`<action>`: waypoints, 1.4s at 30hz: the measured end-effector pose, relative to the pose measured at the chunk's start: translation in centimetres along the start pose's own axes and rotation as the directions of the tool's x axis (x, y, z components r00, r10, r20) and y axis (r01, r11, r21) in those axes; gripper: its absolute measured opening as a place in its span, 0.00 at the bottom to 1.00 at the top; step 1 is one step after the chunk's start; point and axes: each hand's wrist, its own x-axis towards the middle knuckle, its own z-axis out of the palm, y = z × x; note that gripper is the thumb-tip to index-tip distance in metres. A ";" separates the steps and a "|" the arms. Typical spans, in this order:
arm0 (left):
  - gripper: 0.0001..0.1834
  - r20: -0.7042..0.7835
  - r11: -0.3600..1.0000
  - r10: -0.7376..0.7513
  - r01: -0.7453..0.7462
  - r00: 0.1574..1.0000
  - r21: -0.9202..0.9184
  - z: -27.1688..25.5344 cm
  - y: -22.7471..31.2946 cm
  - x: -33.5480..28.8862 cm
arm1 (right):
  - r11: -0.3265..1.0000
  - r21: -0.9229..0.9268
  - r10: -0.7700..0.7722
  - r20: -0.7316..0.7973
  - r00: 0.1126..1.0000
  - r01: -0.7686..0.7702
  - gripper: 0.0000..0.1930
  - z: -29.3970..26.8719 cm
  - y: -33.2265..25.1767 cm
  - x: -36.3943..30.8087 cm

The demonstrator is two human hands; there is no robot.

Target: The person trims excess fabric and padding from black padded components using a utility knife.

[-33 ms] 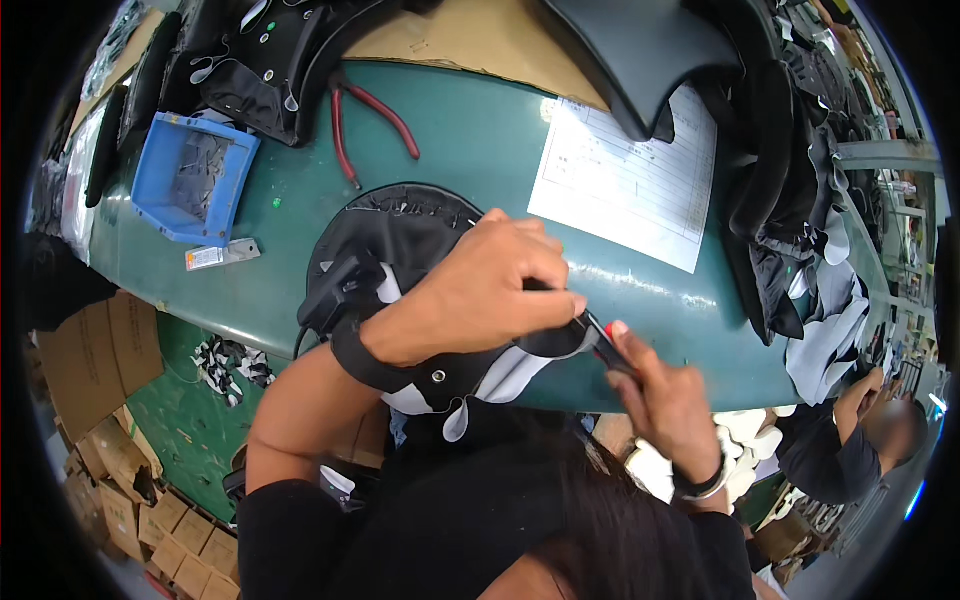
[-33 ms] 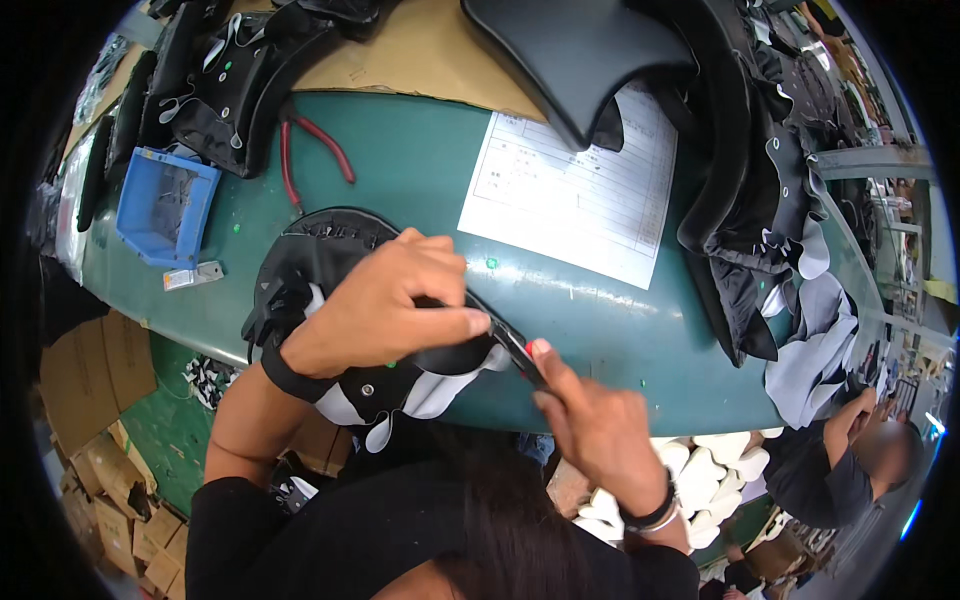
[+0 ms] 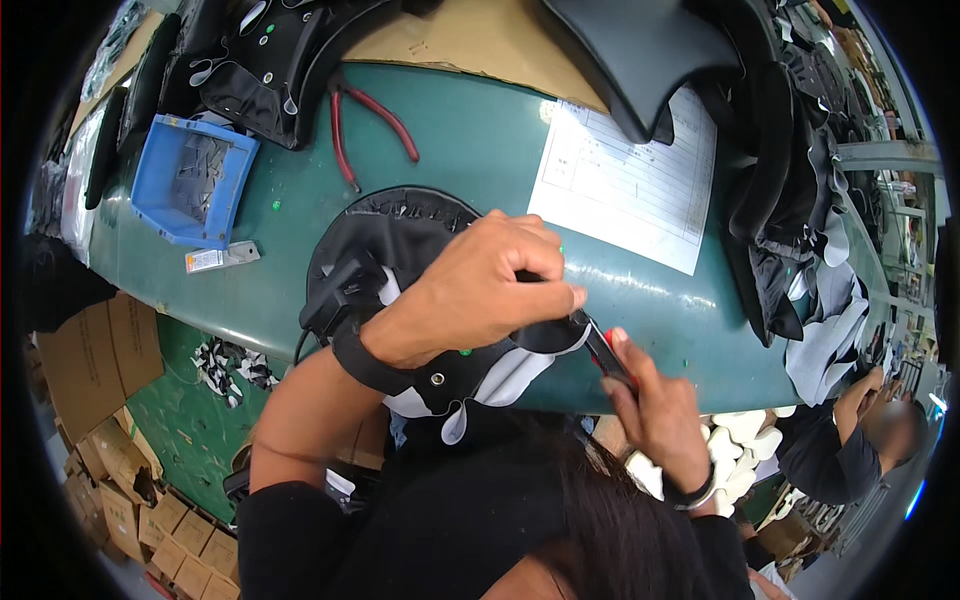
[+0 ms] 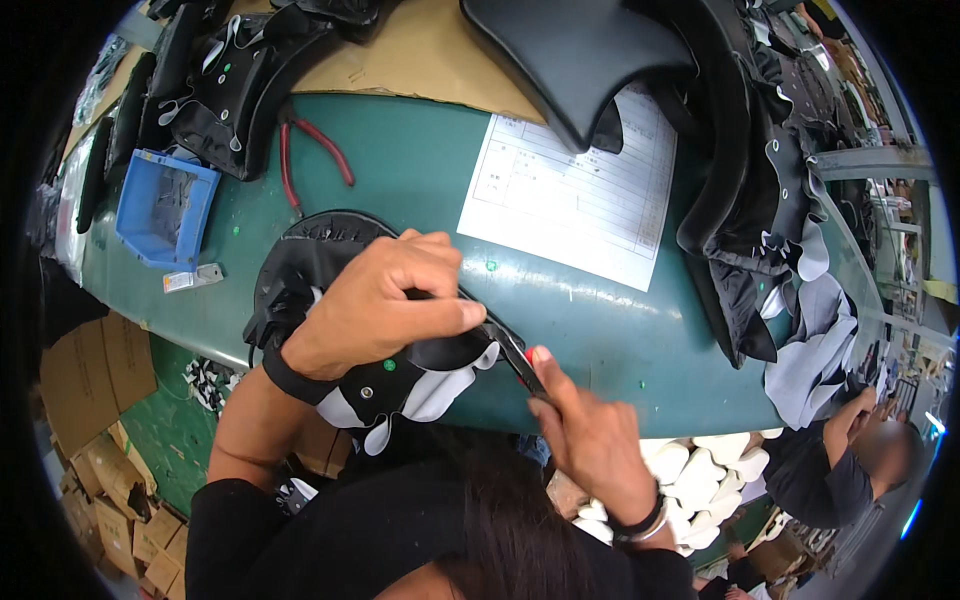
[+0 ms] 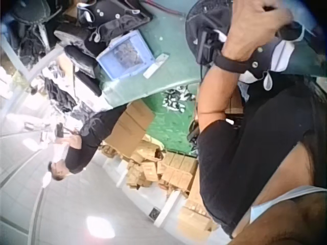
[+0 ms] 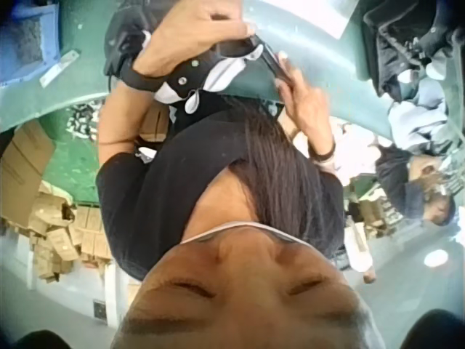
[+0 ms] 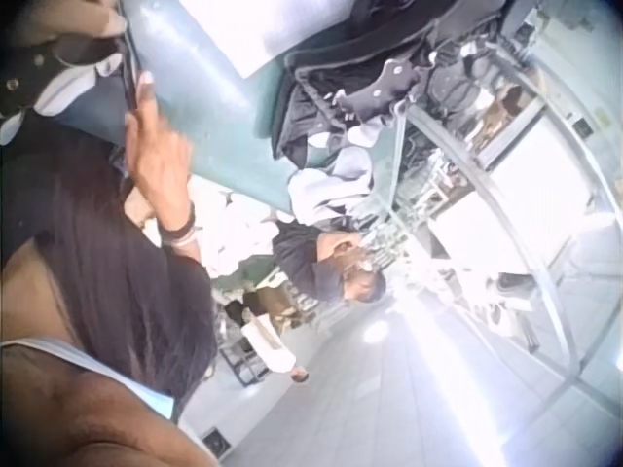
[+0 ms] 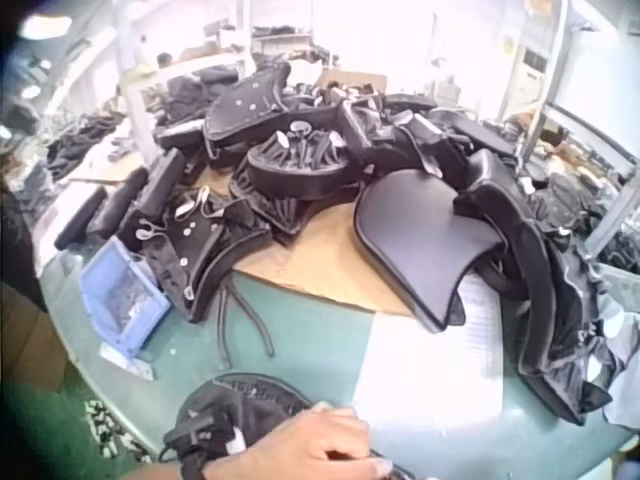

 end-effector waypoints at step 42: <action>0.07 -0.271 0.995 -0.045 0.069 0.962 0.079 -2.9 5.2 -5.0 | 0.931 -0.299 -0.143 0.227 0.963 0.209 0.25 -3.4 -1.7 5.1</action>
